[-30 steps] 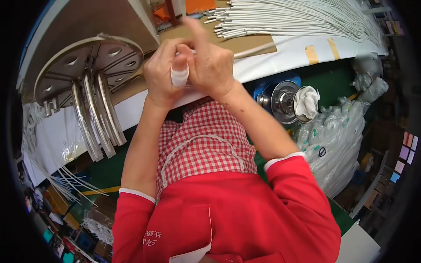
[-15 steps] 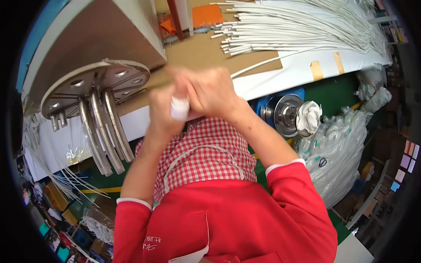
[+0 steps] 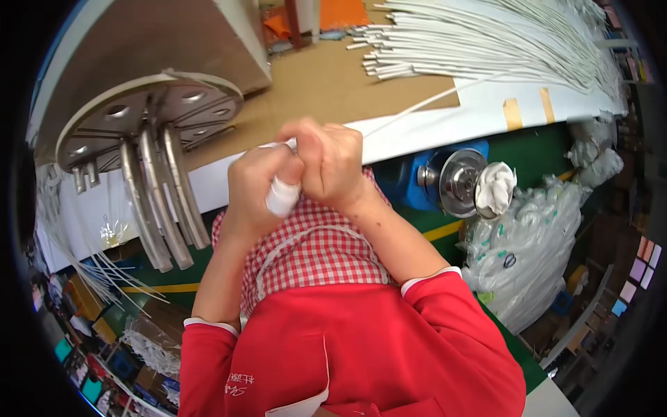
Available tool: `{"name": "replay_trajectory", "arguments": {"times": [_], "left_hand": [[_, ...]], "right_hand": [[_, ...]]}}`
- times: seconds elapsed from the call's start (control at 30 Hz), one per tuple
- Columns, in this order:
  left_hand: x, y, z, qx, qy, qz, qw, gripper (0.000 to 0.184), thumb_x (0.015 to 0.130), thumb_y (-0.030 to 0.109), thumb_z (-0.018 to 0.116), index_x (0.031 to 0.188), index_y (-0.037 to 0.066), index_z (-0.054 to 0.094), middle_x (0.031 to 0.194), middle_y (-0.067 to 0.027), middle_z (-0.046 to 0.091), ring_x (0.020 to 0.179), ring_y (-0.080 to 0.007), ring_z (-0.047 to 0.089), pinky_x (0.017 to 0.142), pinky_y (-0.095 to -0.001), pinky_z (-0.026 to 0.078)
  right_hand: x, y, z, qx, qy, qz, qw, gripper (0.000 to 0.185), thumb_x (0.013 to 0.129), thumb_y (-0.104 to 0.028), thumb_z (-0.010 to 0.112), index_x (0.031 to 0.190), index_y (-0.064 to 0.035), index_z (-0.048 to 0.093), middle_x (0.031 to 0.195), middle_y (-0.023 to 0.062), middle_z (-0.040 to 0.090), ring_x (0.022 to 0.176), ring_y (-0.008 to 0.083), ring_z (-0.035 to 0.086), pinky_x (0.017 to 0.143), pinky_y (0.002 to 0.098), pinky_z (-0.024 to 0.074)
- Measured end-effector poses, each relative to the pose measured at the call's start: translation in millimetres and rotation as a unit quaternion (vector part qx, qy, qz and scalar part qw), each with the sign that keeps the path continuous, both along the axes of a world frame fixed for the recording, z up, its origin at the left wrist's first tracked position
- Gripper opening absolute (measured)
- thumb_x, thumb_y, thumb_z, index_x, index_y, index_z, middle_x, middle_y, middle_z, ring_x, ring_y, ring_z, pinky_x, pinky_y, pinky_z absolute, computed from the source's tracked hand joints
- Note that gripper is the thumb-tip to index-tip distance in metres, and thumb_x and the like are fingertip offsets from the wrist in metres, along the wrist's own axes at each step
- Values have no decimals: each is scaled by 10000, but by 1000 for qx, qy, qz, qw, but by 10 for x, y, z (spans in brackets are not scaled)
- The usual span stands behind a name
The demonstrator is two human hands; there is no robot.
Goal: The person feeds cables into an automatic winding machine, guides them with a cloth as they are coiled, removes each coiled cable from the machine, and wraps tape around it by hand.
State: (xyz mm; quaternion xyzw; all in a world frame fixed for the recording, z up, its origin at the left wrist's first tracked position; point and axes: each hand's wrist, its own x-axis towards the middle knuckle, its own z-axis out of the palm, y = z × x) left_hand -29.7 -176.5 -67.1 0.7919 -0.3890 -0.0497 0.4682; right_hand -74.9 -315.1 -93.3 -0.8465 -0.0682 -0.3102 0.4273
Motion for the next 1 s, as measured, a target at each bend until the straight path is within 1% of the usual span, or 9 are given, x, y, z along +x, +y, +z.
{"name": "replay_trajectory", "arguments": {"times": [0.1, 0.37, 0.4, 0.5, 0.53, 0.63, 0.77, 0.83, 1.0], "left_hand": [[-44, -64, 96, 21, -118, 82, 989, 343, 906, 255, 561, 633, 47, 549, 632, -139, 564, 589, -344, 544, 567, -441, 425], [1, -27, -177, -113, -105, 60, 986, 311, 895, 157, 523, 604, 50, 541, 571, -113, 533, 507, -307, 533, 486, -399, 421], [11, -2, -149, -112, -114, 45, 986, 301, 889, 144, 533, 606, 42, 538, 575, -115, 546, 508, -310, 541, 489, -404, 430], [-158, 146, -53, -99, -36, 49, 993, 306, 898, 129, 533, 609, 26, 535, 566, -129, 531, 502, -325, 529, 488, -413, 416], [-243, 241, -55, -84, 1, 44, 996, 317, 907, 131, 529, 611, 19, 534, 560, -136, 521, 496, -330, 523, 488, -418, 407], [-540, 447, -211, -56, 114, 59, 990, 403, 955, 219, 486, 622, -3, 540, 538, -135, 491, 462, -280, 517, 472, -386, 374], [-398, 399, -93, -131, 69, 100, 984, 348, 968, 221, 480, 725, -6, 580, 594, -113, 552, 488, -223, 534, 499, -340, 407], [-222, 437, -165, -127, 203, 120, 963, 319, 985, 269, 465, 882, -4, 593, 692, -97, 602, 625, -179, 594, 605, -309, 458], [-311, 526, -123, -88, 167, 97, 977, 346, 1001, 280, 436, 883, -4, 595, 702, -109, 606, 652, -187, 600, 626, -324, 461]], "right_hand": [[11, 115, 77, 82, 81, -58, 992, 210, 925, -117, 436, 837, -43, 612, 677, 83, 630, 479, 250, 571, 456, 346, 426], [-167, 335, 154, 117, 51, -87, 988, 204, 931, -83, 441, 860, -3, 615, 736, 119, 636, 511, 292, 558, 517, 383, 453], [-250, 280, 189, 107, 117, -43, 986, 276, 984, -82, 386, 1010, 44, 631, 801, 124, 642, 634, 148, 593, 575, 251, 461], [-284, 125, 372, 217, 222, 67, 948, 248, 985, -96, 442, 999, 52, 641, 807, 109, 650, 654, 132, 599, 585, 247, 470], [-227, -10, 420, 140, 191, 39, 971, 227, 978, -94, 485, 952, 57, 652, 797, 90, 653, 657, 112, 597, 590, 248, 480], [109, -328, 888, 198, 142, -74, 967, 183, 962, -73, 538, 902, 49, 662, 768, 61, 663, 618, 79, 590, 582, 208, 487], [792, -551, 1241, 121, -23, -146, 982, 139, 881, -110, 673, 867, 29, 669, 698, 42, 670, 578, 64, 604, 515, 208, 481], [1044, -581, 1292, 135, -34, -149, 979, 178, 851, -138, 715, 862, 27, 649, 694, 51, 670, 584, 67, 608, 518, 208, 499], [1151, -511, 1319, 129, -20, -174, 976, 205, 824, -144, 746, 861, 21, 631, 691, 44, 667, 596, 62, 613, 511, 208, 507]]}}
